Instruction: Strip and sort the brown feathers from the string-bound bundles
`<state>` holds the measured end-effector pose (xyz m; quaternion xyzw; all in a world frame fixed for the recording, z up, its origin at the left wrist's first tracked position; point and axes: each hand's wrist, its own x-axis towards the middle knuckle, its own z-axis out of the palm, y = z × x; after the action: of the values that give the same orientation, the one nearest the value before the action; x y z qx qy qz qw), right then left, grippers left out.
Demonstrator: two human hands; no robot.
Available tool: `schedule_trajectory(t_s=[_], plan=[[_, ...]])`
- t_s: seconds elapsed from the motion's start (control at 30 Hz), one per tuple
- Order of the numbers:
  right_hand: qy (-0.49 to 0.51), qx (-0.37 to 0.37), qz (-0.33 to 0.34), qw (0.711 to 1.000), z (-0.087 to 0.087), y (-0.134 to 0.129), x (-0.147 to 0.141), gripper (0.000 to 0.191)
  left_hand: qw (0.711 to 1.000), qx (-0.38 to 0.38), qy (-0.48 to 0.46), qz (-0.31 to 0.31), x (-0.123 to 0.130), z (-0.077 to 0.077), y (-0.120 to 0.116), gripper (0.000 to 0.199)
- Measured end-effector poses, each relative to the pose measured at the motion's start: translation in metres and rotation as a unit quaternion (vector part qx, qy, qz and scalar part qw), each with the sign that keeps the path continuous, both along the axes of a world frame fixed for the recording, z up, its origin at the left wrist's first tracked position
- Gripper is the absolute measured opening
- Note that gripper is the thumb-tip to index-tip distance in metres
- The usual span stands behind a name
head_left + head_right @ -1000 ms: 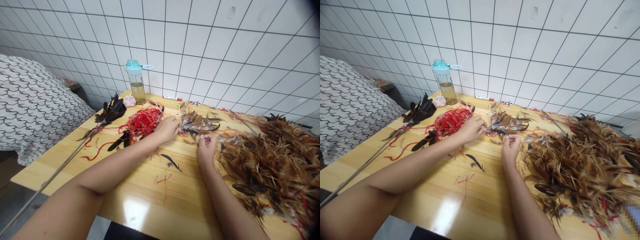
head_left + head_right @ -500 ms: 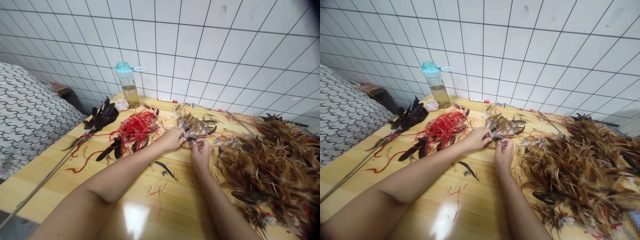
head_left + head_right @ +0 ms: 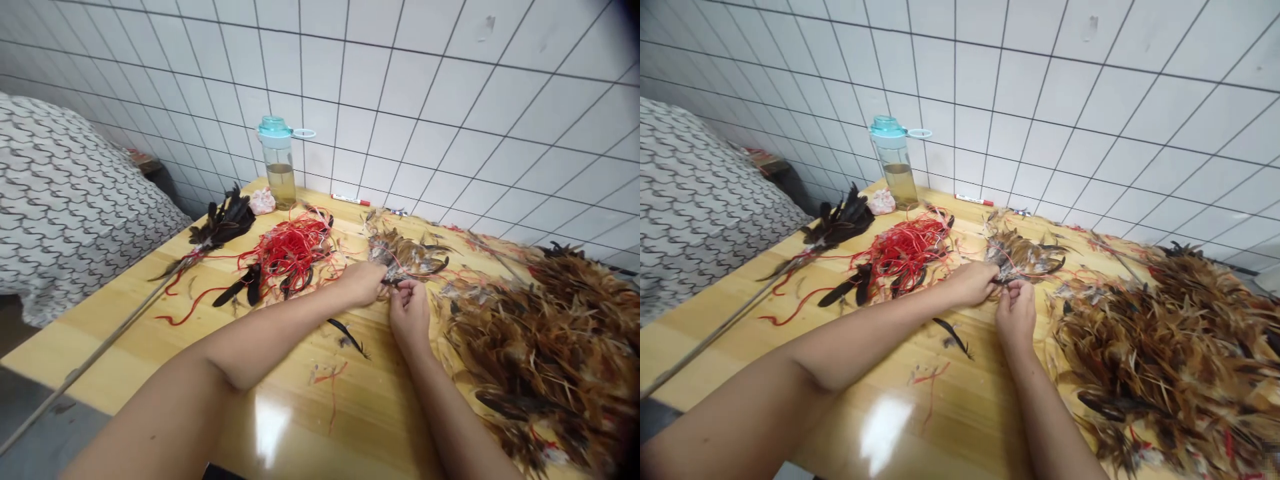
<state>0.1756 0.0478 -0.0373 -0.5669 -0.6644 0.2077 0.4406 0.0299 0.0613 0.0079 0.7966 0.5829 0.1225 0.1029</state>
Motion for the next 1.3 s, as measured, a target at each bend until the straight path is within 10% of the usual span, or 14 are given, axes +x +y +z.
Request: schedule_trajectory(t_s=[0.57, 1.0, 1.3], plan=[[0.153, 0.008, -0.049, 0.987, 0.007, -0.004, 0.001, 0.013, 0.992, 0.039, -0.119, 0.031, -0.023, 0.02, 0.01, 0.015], [-0.038, 0.01, 0.048, 0.998, 0.006, -0.02, -0.008, 0.015, 0.993, 0.024, -0.116, 0.03, -0.001, 0.008, 0.001, 0.016], [0.099, -0.003, -0.071, 0.993, 0.008, -0.001, 0.006, 0.012, 0.99, -0.111, -0.083, -0.041, -0.022, 0.018, 0.009, 0.017]])
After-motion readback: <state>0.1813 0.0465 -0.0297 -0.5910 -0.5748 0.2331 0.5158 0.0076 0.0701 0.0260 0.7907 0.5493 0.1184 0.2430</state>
